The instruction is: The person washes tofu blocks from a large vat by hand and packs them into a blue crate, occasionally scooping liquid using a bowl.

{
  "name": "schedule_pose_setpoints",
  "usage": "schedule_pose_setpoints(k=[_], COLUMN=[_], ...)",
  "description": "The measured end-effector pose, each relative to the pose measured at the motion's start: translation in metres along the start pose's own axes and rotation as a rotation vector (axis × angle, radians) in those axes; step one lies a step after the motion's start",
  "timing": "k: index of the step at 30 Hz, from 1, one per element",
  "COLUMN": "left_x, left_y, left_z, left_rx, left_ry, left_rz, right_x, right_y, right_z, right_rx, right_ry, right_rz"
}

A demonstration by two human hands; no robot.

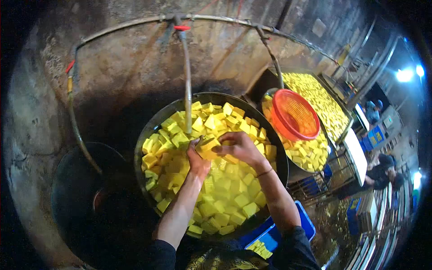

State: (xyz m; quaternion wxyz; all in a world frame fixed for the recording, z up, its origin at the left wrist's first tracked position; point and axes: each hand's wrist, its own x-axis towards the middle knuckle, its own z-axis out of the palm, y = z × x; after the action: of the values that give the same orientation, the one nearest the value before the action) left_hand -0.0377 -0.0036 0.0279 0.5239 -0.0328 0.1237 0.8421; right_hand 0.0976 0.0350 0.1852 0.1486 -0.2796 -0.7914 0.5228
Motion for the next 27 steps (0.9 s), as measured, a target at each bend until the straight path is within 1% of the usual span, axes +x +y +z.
schedule_pose_setpoints(k=[1,2,3,4,5,7,8,9,11,12,13,15,16,17,18,19,21,22,23,25,26,27], left_x=[0.0,-0.002,-0.018,-0.026,-0.019,-0.008,-0.012,-0.027,-0.052,-0.05,-0.08,-0.105,-0.12,-0.134,-0.143,-0.159,-0.198,-0.218,-0.231,-0.266,-0.268,-0.266], left_y=[-0.006,-0.016,-0.018,-0.022,-0.032,-0.056,-0.069,-0.076,-0.091,-0.107,-0.105,-0.137,-0.157,-0.179,-0.206,-0.233,-0.295,-0.321,-0.341,-0.36,-0.372,-0.376], left_z=[-0.002,-0.005,0.018,0.03,0.025,0.013,0.012,0.029,0.054,0.045,0.087,0.105,0.12,0.129,0.11,0.105,0.093,0.08,0.064,0.048,0.026,0.01], left_rx=[-0.029,-0.027,-0.025,-0.021,-0.021,-0.049,-0.04,-0.01,0.058,0.069,0.052,0.225,0.308,0.39,0.498,0.653,1.106,1.292,1.377,1.611,1.653,1.632], left_ry=[-0.126,-0.126,-0.021,0.087,0.09,0.119,0.127,0.124,0.115,0.011,0.103,-0.206,-0.159,-0.115,-0.342,-0.367,-0.398,-0.406,-0.411,-0.32,-0.295,-0.336], left_rz=[-0.016,-0.043,-0.119,-0.194,-0.216,-0.222,-0.256,-0.292,-0.365,-0.408,-0.562,-0.538,-0.531,-0.522,-0.501,-0.465,-0.335,-0.318,-0.492,-0.723,-0.749,-0.683], right_x=[0.004,0.002,-0.004,-0.012,-0.02,-0.04,-0.05,-0.05,-0.072,-0.081,-0.095,-0.132,-0.152,-0.185,-0.213,-0.244,-0.311,-0.343,-0.374,-0.43,-0.446,-0.458], right_y=[0.011,0.023,0.029,0.024,0.019,0.009,-0.001,0.022,0.028,0.032,0.041,0.043,0.058,0.036,0.05,0.064,0.088,0.104,0.128,0.201,0.229,0.26], right_z=[0.0,0.002,0.003,0.0,0.0,0.001,-0.007,-0.01,-0.019,-0.028,-0.037,-0.064,-0.079,-0.086,-0.092,-0.096,-0.101,-0.098,-0.09,-0.07,-0.054,-0.04], right_rx=[-0.069,-0.049,-0.03,0.033,0.033,0.363,-0.103,-0.372,-0.674,-0.577,-0.605,-0.371,-0.084,0.202,0.334,0.465,0.511,0.582,0.656,0.953,1.044,1.134], right_ry=[-0.04,0.028,0.094,0.106,0.122,0.128,0.163,0.289,0.473,0.472,0.461,0.282,0.261,0.204,0.234,0.264,0.431,0.53,0.631,0.739,0.865,0.99], right_rz=[-0.05,0.004,0.059,0.123,0.138,-0.102,-0.013,-0.244,-0.15,-0.076,-0.017,0.075,-0.015,0.065,0.023,-0.023,-0.007,0.03,0.065,0.097,0.187,0.279])
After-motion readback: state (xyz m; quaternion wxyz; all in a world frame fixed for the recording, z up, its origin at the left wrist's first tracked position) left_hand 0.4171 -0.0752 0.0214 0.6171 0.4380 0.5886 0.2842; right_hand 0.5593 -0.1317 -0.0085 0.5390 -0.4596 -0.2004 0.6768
